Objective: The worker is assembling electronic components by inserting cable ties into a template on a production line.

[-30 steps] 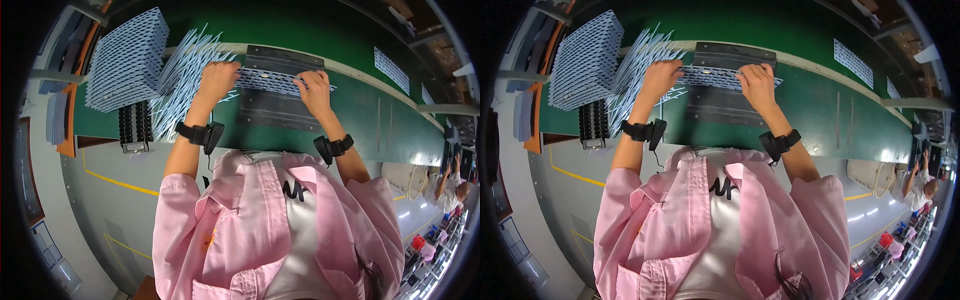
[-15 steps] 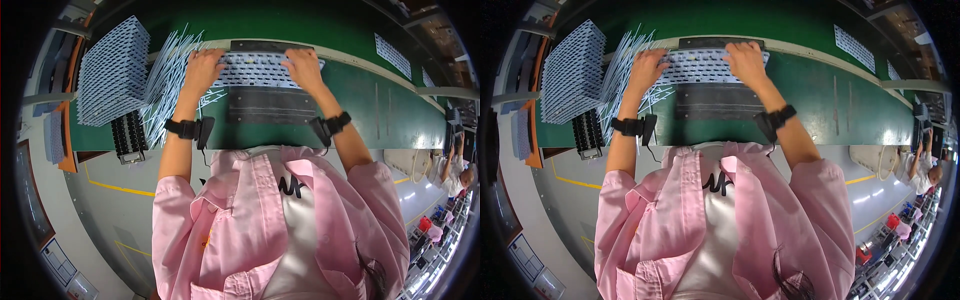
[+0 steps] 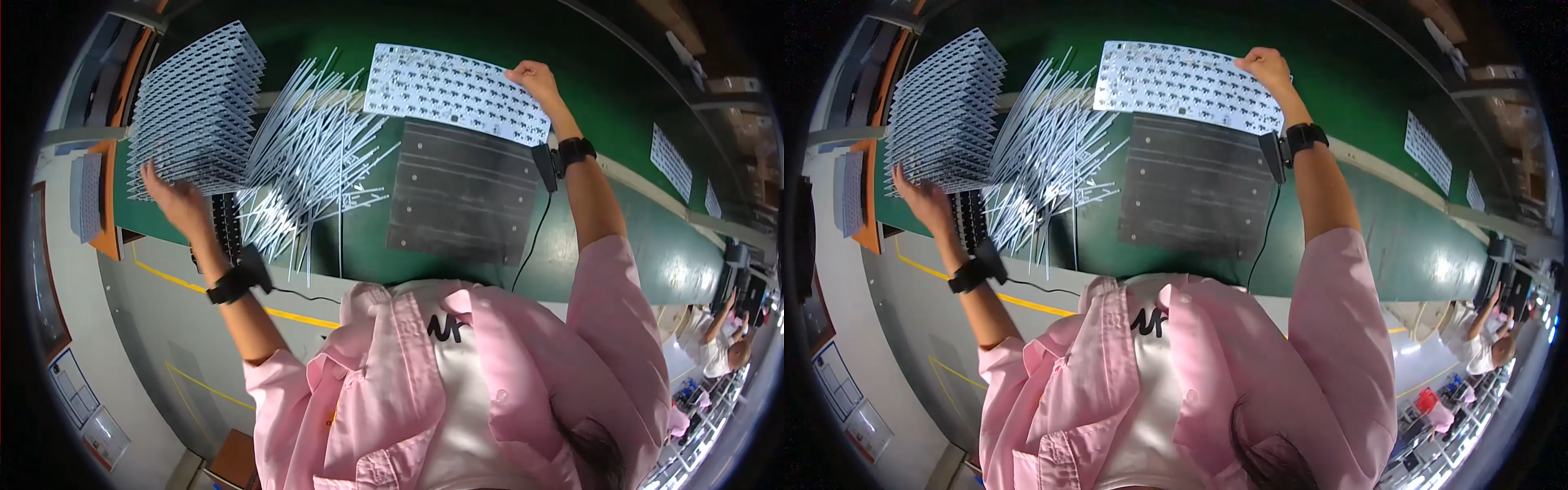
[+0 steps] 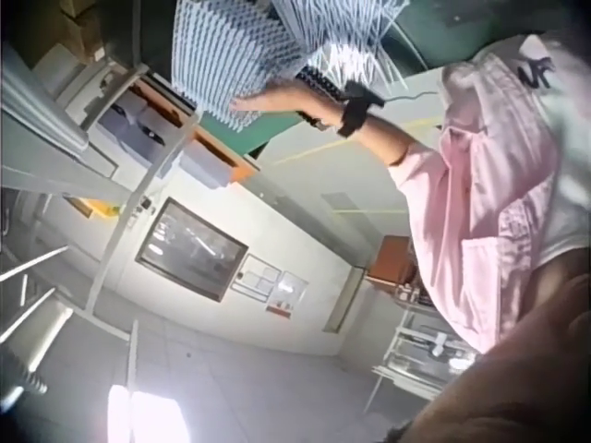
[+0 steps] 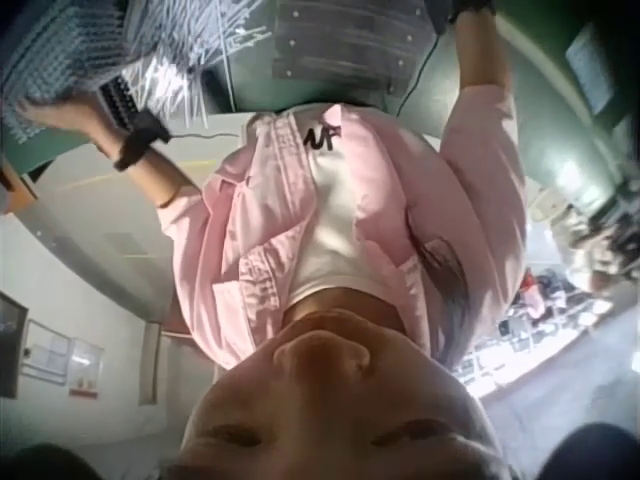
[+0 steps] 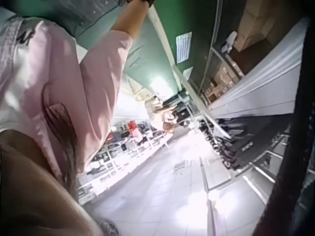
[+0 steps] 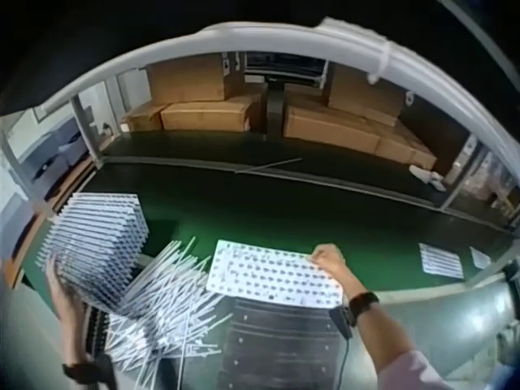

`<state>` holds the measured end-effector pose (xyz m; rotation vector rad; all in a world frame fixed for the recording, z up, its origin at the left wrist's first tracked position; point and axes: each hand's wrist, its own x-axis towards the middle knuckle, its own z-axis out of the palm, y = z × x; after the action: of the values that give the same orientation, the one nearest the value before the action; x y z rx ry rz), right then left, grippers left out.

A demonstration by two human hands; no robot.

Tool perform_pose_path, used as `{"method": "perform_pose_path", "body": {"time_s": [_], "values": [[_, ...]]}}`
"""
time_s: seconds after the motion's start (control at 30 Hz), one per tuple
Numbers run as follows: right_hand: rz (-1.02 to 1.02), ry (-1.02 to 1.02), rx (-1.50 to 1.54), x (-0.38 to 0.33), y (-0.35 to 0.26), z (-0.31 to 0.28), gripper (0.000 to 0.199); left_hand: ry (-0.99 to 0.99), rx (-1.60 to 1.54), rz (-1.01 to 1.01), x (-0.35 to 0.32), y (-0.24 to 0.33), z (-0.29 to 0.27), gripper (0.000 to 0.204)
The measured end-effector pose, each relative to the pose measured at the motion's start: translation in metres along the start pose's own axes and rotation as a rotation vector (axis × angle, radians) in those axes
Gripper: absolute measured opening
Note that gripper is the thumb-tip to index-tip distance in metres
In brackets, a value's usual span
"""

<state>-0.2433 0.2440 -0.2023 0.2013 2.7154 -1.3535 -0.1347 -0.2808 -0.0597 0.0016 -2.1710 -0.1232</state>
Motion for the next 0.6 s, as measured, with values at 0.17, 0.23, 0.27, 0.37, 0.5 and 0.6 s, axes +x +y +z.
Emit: {"method": "perform_pose_path", "body": {"time_s": [0.17, 0.23, 0.27, 0.37, 0.5, 0.6], "values": [[-0.040, 0.168, -0.048, 0.049, 0.003, 0.009, 0.022, -0.438, -0.056, -0.222, -0.021, -0.075, -0.009, 0.053], [-0.066, 0.233, -0.036, 0.044, 0.007, 0.010, 0.022, -0.471, -0.042, -0.171, -0.023, -0.077, -0.016, 0.052], [-0.091, 0.298, -0.023, 0.040, 0.010, 0.003, 0.021, -0.448, -0.009, -0.123, -0.024, -0.082, -0.016, 0.050], [-0.147, 0.436, 0.003, 0.017, -0.007, -0.025, 0.021, -0.389, 0.055, -0.023, -0.023, -0.113, -0.019, 0.046], [-0.210, 0.387, 0.123, -0.044, -0.029, -0.056, 0.017, -0.677, 0.185, 0.103, -0.007, -0.171, -0.021, 0.031], [-0.234, 0.305, 0.102, -0.100, -0.047, -0.065, 0.016, -0.850, 0.253, -0.072, 0.003, -0.200, -0.034, 0.021]]}}
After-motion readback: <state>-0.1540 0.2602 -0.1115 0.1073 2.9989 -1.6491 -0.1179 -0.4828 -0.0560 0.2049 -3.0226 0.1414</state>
